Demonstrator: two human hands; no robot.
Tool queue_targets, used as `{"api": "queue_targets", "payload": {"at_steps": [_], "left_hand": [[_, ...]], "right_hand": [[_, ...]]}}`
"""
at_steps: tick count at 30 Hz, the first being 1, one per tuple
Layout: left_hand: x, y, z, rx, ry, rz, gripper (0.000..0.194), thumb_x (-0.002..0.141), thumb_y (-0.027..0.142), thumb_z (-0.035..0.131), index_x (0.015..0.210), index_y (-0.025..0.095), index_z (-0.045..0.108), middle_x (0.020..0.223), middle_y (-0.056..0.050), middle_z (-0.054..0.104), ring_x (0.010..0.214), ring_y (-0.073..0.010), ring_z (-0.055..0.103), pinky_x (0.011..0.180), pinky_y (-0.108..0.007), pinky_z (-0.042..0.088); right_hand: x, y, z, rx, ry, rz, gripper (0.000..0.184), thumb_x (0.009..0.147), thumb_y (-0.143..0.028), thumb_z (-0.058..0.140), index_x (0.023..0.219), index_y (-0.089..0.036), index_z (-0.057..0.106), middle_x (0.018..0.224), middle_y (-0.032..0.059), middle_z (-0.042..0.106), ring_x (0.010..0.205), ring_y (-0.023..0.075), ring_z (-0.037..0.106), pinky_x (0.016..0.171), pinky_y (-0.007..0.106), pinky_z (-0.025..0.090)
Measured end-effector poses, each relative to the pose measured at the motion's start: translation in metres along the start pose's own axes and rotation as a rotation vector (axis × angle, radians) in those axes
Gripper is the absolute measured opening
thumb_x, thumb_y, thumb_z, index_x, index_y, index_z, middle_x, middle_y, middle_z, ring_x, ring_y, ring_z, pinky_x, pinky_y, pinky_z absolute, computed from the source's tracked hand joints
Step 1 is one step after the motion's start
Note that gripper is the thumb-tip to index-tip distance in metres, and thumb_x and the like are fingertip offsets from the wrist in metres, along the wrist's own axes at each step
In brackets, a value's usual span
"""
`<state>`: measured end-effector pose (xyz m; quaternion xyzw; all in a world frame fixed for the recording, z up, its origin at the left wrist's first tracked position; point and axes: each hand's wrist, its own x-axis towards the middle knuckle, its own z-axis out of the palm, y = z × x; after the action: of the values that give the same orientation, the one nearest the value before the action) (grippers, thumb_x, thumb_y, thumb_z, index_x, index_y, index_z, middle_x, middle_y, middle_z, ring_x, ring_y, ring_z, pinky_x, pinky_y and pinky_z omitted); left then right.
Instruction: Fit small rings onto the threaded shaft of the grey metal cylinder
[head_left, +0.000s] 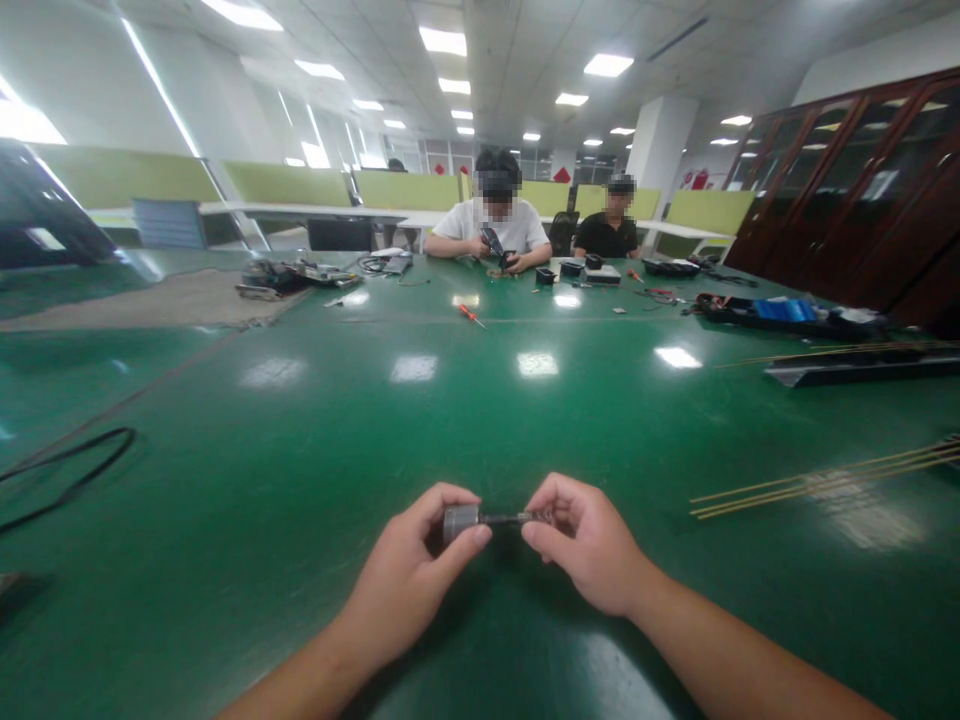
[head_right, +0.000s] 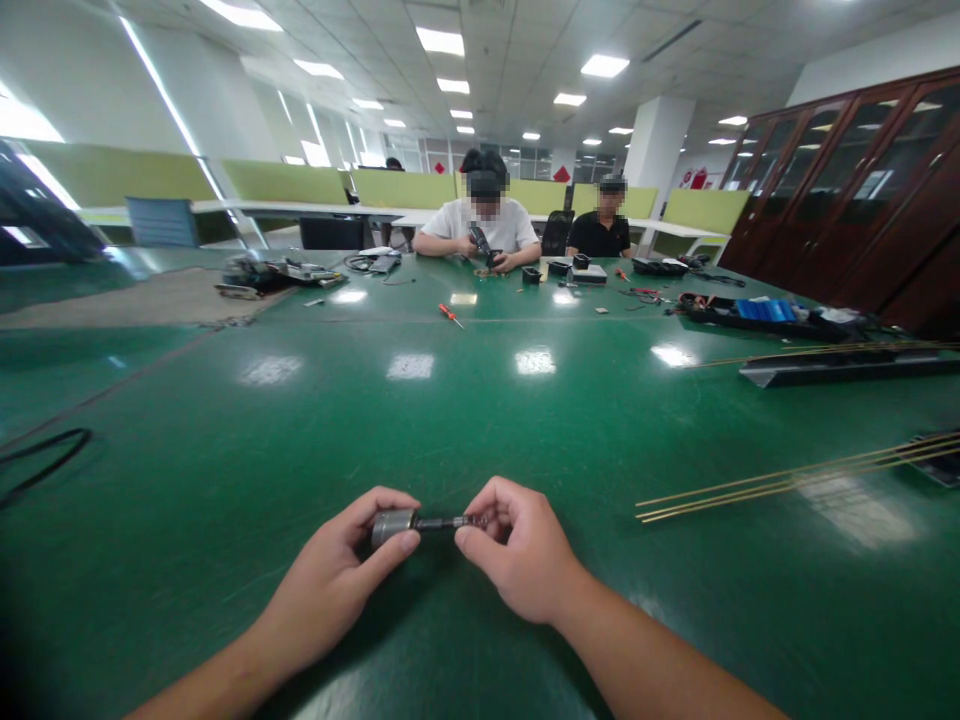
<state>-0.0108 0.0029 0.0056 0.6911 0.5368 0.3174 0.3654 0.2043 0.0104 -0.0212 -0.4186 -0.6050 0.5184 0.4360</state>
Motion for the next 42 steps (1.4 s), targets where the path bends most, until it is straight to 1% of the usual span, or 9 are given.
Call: {"api": "queue_targets", "payload": {"at_steps": [27, 31, 34, 35, 36, 37, 38, 40, 42], "left_hand": [[0.001, -0.002, -0.002, -0.049, 0.012, -0.021, 0.027, 0.088, 0.047, 0.062, 0.1, 0.023, 0.061, 0.079, 0.002, 0.062, 0.073, -0.0188, 0.057, 0.07, -0.027, 0.04], [0.003, -0.003, -0.002, -0.095, 0.028, -0.035, 0.027, 0.087, 0.046, 0.064, 0.1, 0.023, 0.06, 0.08, 0.002, 0.061, 0.073, -0.018, 0.056, 0.069, -0.027, 0.04], [0.005, -0.008, 0.0, -0.209, 0.07, -0.042, 0.031, 0.087, 0.043, 0.066, 0.108, 0.024, 0.054, 0.079, 0.004, 0.06, 0.069, -0.016, 0.053, 0.066, -0.026, 0.039], [0.007, -0.01, 0.0, -0.26, 0.091, -0.035, 0.03, 0.087, 0.041, 0.066, 0.107, 0.025, 0.051, 0.077, 0.005, 0.058, 0.066, -0.0151, 0.052, 0.065, -0.025, 0.039], [0.008, -0.011, 0.0, -0.306, 0.11, -0.027, 0.027, 0.087, 0.04, 0.066, 0.101, 0.025, 0.049, 0.074, 0.006, 0.057, 0.065, -0.0144, 0.051, 0.063, -0.025, 0.039], [0.009, -0.013, -0.001, -0.343, 0.127, -0.017, 0.026, 0.087, 0.04, 0.067, 0.093, 0.024, 0.047, 0.071, 0.007, 0.055, 0.065, -0.0142, 0.052, 0.063, -0.024, 0.038], [0.01, -0.014, -0.002, -0.37, 0.139, -0.014, 0.028, 0.086, 0.039, 0.068, 0.085, 0.023, 0.044, 0.069, 0.006, 0.055, 0.067, -0.0145, 0.054, 0.063, -0.024, 0.039], [0.011, -0.015, -0.004, -0.395, 0.164, -0.027, 0.038, 0.085, 0.037, 0.07, 0.074, 0.022, 0.037, 0.073, 0.003, 0.061, 0.079, -0.0168, 0.061, 0.07, -0.025, 0.041], [0.012, -0.015, -0.005, -0.402, 0.176, -0.056, 0.041, 0.083, 0.035, 0.072, 0.069, 0.021, 0.037, 0.083, -0.001, 0.069, 0.093, -0.0203, 0.065, 0.079, -0.028, 0.043]], "right_hand": [[0.001, 0.0, 0.0, 0.026, 0.025, 0.005, 0.013, 0.079, -0.023, 0.069, 0.082, -0.018, 0.058, 0.063, -0.004, 0.056, 0.054, 0.0118, 0.052, 0.053, 0.025, 0.04], [0.003, -0.001, -0.002, 0.086, 0.023, 0.019, 0.014, 0.078, -0.024, 0.069, 0.081, -0.018, 0.057, 0.062, -0.0048, 0.056, 0.052, 0.0111, 0.053, 0.052, 0.024, 0.041], [0.005, -0.001, -0.003, 0.132, 0.033, 0.04, 0.016, 0.077, -0.025, 0.07, 0.081, -0.018, 0.057, 0.062, -0.0052, 0.056, 0.051, 0.0104, 0.054, 0.051, 0.023, 0.042], [0.005, -0.001, -0.003, 0.14, 0.036, 0.043, 0.017, 0.077, -0.026, 0.071, 0.081, -0.018, 0.057, 0.062, -0.005, 0.056, 0.051, 0.0102, 0.054, 0.05, 0.022, 0.042], [0.005, 0.0, -0.003, 0.145, 0.038, 0.046, 0.017, 0.077, -0.026, 0.071, 0.082, -0.017, 0.057, 0.063, -0.0046, 0.057, 0.051, 0.0101, 0.054, 0.05, 0.022, 0.043], [0.006, 0.0, -0.003, 0.149, 0.038, 0.048, 0.017, 0.077, -0.026, 0.071, 0.082, -0.017, 0.057, 0.064, -0.0044, 0.058, 0.051, 0.0099, 0.054, 0.05, 0.022, 0.043], [0.006, 0.001, -0.003, 0.152, 0.038, 0.05, 0.017, 0.077, -0.025, 0.071, 0.082, -0.017, 0.057, 0.064, -0.0044, 0.058, 0.05, 0.0097, 0.054, 0.05, 0.022, 0.043], [0.006, 0.002, -0.002, 0.156, 0.036, 0.055, 0.017, 0.076, -0.025, 0.071, 0.082, -0.017, 0.057, 0.063, -0.0045, 0.057, 0.05, 0.0095, 0.053, 0.049, 0.022, 0.043], [0.006, 0.002, -0.002, 0.155, 0.033, 0.056, 0.017, 0.076, -0.025, 0.071, 0.082, -0.018, 0.057, 0.063, -0.0046, 0.057, 0.049, 0.0094, 0.053, 0.048, 0.021, 0.043]]}}
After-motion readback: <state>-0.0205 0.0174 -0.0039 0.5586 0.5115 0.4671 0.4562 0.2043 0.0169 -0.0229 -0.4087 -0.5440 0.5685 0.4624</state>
